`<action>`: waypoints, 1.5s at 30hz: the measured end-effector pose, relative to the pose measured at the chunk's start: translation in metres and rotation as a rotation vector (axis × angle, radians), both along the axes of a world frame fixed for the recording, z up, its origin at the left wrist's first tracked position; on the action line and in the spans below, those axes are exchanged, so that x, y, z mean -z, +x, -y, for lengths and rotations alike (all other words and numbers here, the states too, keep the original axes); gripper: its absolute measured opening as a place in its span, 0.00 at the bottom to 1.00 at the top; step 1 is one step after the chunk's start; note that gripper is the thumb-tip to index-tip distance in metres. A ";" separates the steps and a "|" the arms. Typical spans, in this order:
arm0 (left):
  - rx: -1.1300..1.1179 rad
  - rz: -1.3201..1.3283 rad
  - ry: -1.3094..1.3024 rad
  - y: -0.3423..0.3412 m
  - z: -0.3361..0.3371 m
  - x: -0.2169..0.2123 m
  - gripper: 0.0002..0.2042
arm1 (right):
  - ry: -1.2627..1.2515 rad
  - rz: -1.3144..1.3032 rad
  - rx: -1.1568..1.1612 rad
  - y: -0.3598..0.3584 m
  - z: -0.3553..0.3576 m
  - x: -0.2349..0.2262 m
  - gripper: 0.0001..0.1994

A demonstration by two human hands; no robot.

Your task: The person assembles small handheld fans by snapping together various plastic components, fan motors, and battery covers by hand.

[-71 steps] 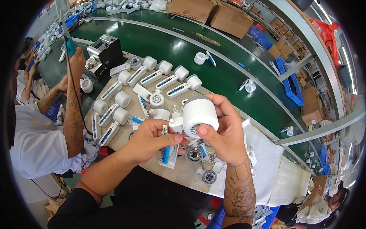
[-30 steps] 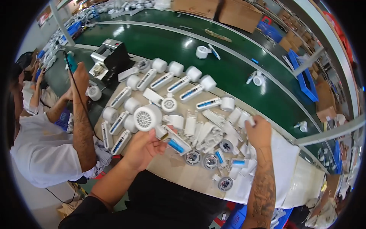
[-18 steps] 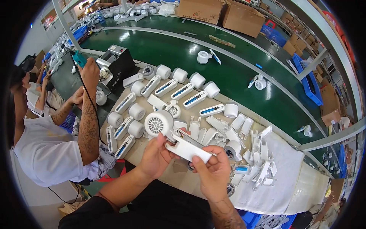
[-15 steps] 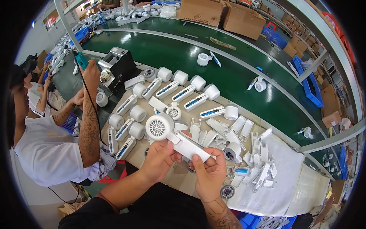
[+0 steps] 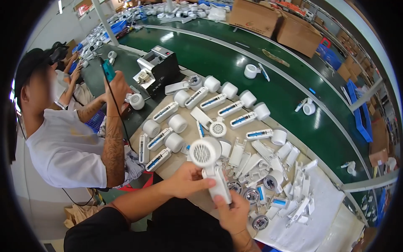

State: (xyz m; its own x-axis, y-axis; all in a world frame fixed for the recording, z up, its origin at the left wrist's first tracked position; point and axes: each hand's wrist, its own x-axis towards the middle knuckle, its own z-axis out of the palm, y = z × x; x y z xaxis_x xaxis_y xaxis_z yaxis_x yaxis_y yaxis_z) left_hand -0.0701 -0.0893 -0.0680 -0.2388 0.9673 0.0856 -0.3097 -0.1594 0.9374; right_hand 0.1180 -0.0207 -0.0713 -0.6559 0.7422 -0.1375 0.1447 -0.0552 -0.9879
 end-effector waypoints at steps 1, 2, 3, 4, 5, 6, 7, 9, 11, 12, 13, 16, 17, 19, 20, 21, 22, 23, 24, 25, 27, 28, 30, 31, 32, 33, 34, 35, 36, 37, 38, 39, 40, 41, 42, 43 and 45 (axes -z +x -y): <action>-0.040 -0.164 -0.019 -0.009 0.008 -0.003 0.15 | -0.142 0.076 -0.121 -0.001 0.005 -0.006 0.15; -0.070 -0.367 -0.105 -0.025 0.015 -0.010 0.13 | -0.145 0.099 -0.200 0.001 0.006 -0.010 0.14; -0.090 -0.566 -0.194 -0.046 0.020 -0.019 0.12 | -0.152 0.126 -0.271 0.005 0.008 -0.015 0.13; -0.277 -0.654 -0.198 -0.067 0.018 -0.026 0.12 | 0.057 0.169 -0.345 0.012 0.004 -0.020 0.14; -0.472 -0.749 -0.206 -0.091 0.016 -0.040 0.12 | 0.044 0.163 -0.348 0.019 0.002 -0.027 0.14; -0.564 -0.819 -0.389 -0.117 0.017 -0.064 0.13 | 0.084 0.161 -0.374 0.024 -0.001 -0.034 0.15; -0.691 -1.114 -0.497 -0.153 0.017 -0.061 0.14 | 0.130 0.161 -0.395 0.028 -0.004 -0.040 0.15; -0.777 -1.426 -0.658 -0.191 0.002 -0.079 0.14 | 0.165 0.215 -0.376 0.033 -0.009 -0.051 0.14; -0.673 -1.461 -0.709 -0.236 -0.003 -0.064 0.17 | 0.350 0.323 -0.334 0.039 -0.018 -0.058 0.12; -0.670 -1.460 -0.699 -0.248 -0.005 -0.052 0.17 | 0.429 0.358 -0.320 0.039 -0.023 -0.068 0.11; -0.594 -1.508 -0.764 -0.258 -0.009 -0.039 0.17 | 0.431 0.363 -0.305 0.040 -0.029 -0.072 0.11; -0.465 -1.631 -0.725 -0.282 -0.006 -0.001 0.19 | 0.590 0.284 -0.312 0.041 -0.065 -0.084 0.10; -0.382 -1.589 -0.832 -0.278 -0.012 -0.003 0.19 | 0.549 0.292 -0.311 0.038 -0.082 -0.087 0.08; -0.364 -1.514 -0.908 -0.275 -0.006 -0.004 0.19 | 0.494 0.302 -0.268 0.020 -0.118 -0.089 0.07; -0.423 -1.474 -0.872 -0.272 -0.003 0.000 0.19 | 0.482 0.314 -0.223 0.004 -0.139 -0.088 0.07; -0.505 -1.368 -0.828 -0.268 0.003 0.002 0.20 | 0.536 0.305 -0.197 -0.018 -0.162 -0.085 0.08; -0.582 -1.254 -0.785 -0.261 0.008 0.000 0.20 | 0.565 0.361 -0.181 -0.040 -0.186 -0.081 0.07; -0.707 -1.305 -0.686 -0.247 0.007 -0.004 0.19 | 0.568 0.326 -0.158 -0.061 -0.209 -0.073 0.07; -0.843 -1.356 -0.598 -0.231 0.011 -0.012 0.18 | 0.621 0.208 -0.183 -0.087 -0.231 -0.066 0.07; -0.928 -1.331 -0.502 -0.215 0.017 -0.020 0.17 | 0.687 0.203 -0.157 -0.114 -0.251 -0.061 0.07; -0.952 -1.175 -0.363 -0.178 0.037 -0.030 0.15 | 0.851 0.226 -0.135 -0.166 -0.288 -0.055 0.10; -0.905 -1.057 -0.328 -0.159 0.056 -0.036 0.13 | 0.947 0.240 -0.150 -0.197 -0.304 -0.056 0.14; -0.746 -0.963 -0.432 -0.121 0.094 -0.043 0.08 | 1.267 0.216 -0.192 -0.259 -0.330 -0.040 0.25; -0.632 -0.885 -0.511 -0.107 0.109 -0.045 0.06 | 1.334 0.377 -0.224 -0.287 -0.340 -0.034 0.28; -0.618 -0.787 -0.590 -0.094 0.126 -0.041 0.06 | 1.391 0.539 -0.257 -0.312 -0.344 -0.026 0.32; -0.603 -0.682 -0.668 -0.082 0.141 -0.035 0.06 | 1.376 0.608 -0.289 -0.331 -0.344 -0.020 0.33; -0.603 -0.626 -0.663 -0.073 0.152 -0.027 0.07 | 1.352 0.667 -0.318 -0.340 -0.358 -0.003 0.32; -0.594 -0.573 -0.659 -0.069 0.159 -0.026 0.08 | 1.318 0.732 -0.342 -0.342 -0.377 0.017 0.31; -0.539 -0.463 -0.684 -0.066 0.163 -0.027 0.09 | 1.343 0.735 -0.382 -0.340 -0.388 0.031 0.25; -0.527 -0.452 -0.690 -0.068 0.164 -0.026 0.09 | 1.198 0.802 -0.268 -0.342 -0.395 0.035 0.20; -0.497 -0.392 -0.656 -0.065 0.166 -0.026 0.09 | 1.259 0.761 -0.248 -0.342 -0.382 0.036 0.20; -0.465 -0.330 -0.616 -0.064 0.165 -0.027 0.10 | 1.320 0.724 -0.224 -0.336 -0.373 0.033 0.20; -0.467 -0.188 -0.516 -0.065 0.157 -0.022 0.10 | 1.372 0.801 -0.245 -0.320 -0.365 0.020 0.22; -0.447 -0.165 -0.511 -0.071 0.144 -0.024 0.10 | 1.419 0.875 -0.248 -0.304 -0.362 0.004 0.24; -0.376 -0.108 -0.412 -0.077 0.131 -0.027 0.11 | 1.358 0.863 -0.242 -0.288 -0.361 -0.009 0.26; -0.305 -0.046 -0.315 -0.081 0.121 -0.030 0.11 | 1.339 0.767 -0.170 -0.272 -0.360 -0.019 0.26; -0.250 0.018 -0.201 -0.088 0.095 -0.032 0.11 | 1.299 0.513 -0.025 -0.242 -0.361 -0.041 0.29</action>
